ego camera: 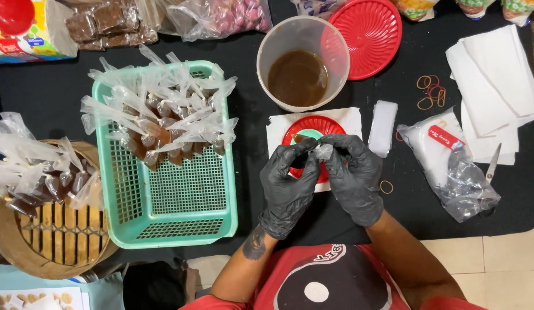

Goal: Packaging liquid sauce into small plastic bags using a funnel and sealing them with rubber bands.

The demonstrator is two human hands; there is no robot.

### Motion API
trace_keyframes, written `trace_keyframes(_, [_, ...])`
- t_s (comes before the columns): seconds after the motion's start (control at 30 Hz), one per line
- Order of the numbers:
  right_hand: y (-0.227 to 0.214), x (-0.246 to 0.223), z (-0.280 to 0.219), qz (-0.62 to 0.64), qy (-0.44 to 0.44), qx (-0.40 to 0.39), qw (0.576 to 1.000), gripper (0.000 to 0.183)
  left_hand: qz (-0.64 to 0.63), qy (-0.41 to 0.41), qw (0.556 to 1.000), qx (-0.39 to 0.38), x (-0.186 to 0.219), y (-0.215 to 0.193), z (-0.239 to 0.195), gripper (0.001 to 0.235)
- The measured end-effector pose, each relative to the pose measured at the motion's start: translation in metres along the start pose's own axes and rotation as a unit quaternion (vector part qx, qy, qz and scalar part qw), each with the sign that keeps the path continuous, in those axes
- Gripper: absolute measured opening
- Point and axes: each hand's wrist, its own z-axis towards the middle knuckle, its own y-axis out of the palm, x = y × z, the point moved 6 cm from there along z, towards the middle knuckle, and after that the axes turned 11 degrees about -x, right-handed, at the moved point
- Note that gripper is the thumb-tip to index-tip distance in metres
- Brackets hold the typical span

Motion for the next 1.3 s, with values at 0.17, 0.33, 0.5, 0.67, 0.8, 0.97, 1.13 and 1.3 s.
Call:
trace_keyframes(0.17, [-0.003,0.011,0.001,0.034,0.025,-0.02,0.999,0.009,0.144,0.119,0.981,-0.042,0.008,-0.006,0.004,0.018])
trace_keyframes(0.33, [-0.007,0.027,-0.007,0.067,0.044,-0.033,0.996,0.01,0.111,0.175,0.976,-0.071,0.01,0.002,0.004,0.016])
trace_keyframes(0.5, [-0.014,0.034,-0.014,0.043,0.031,-0.028,0.998,0.01,0.121,0.156,0.978,-0.065,0.016,0.004,0.002,0.017])
trace_keyframes(0.67, [-0.016,0.016,-0.011,0.057,0.037,-0.046,0.997,0.009,0.06,0.101,0.99,-0.083,0.0,0.004,0.001,0.011])
trace_keyframes(0.8, [-0.024,0.018,-0.011,0.071,0.045,-0.044,0.995,0.011,-0.035,0.073,0.995,-0.054,-0.002,0.004,0.0,0.006])
trace_keyframes(0.97, [-0.04,0.007,-0.004,0.036,0.047,-0.026,0.998,0.015,-0.054,0.021,0.992,-0.109,-0.009,0.004,-0.005,0.009])
trace_keyframes(1.13, [-0.046,0.008,-0.002,0.024,0.01,-0.012,1.0,0.013,-0.067,0.049,0.991,-0.107,-0.017,0.005,-0.011,0.015])
trace_keyframes(1.3, [-0.051,0.017,-0.005,0.044,-0.012,0.016,0.999,0.012,-0.094,0.044,0.986,-0.133,-0.023,0.005,-0.013,0.019])
